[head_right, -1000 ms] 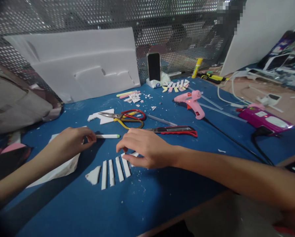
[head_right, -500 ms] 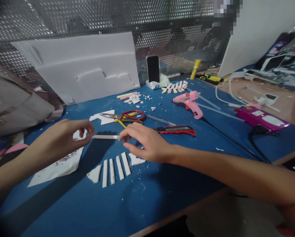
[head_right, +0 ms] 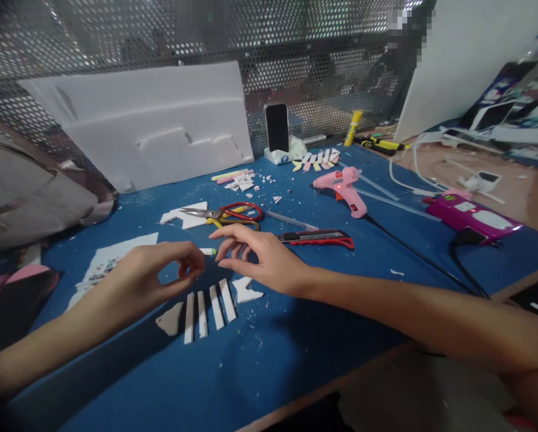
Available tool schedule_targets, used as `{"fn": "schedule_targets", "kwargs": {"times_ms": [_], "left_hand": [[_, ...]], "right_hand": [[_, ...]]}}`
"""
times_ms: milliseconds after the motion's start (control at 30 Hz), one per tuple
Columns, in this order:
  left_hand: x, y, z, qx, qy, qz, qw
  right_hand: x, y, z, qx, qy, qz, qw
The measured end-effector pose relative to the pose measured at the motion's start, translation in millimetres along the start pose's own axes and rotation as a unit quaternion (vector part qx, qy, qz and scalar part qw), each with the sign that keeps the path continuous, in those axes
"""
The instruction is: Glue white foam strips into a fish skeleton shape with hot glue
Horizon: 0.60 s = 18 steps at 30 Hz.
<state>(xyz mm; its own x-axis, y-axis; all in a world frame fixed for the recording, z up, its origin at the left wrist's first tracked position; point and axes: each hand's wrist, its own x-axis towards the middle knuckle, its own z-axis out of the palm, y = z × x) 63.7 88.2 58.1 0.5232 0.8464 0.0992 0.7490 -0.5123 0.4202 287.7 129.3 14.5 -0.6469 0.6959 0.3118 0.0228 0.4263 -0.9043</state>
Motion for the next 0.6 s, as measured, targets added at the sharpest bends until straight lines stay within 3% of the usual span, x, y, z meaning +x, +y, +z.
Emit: {"fn": "schedule_targets", "kwargs": {"times_ms": [167,300,600], "left_hand": [[0.9,2.3,4.7,-0.022,0.0,0.026,0.999],[0.5,-0.2,4.9,-0.04,0.018,0.03,0.999],[-16.1,-1.8,-3.9,-0.064,0.102,-0.016,0.993]], "right_hand": [[5.1,0.8,-6.7,0.112,-0.06,0.093,0.988],[6.4,2.1,-11.0,0.12,-0.054,0.091,0.987],[5.5,-3.5,-21.1,-0.088,-0.033,-0.012,0.995]]}}
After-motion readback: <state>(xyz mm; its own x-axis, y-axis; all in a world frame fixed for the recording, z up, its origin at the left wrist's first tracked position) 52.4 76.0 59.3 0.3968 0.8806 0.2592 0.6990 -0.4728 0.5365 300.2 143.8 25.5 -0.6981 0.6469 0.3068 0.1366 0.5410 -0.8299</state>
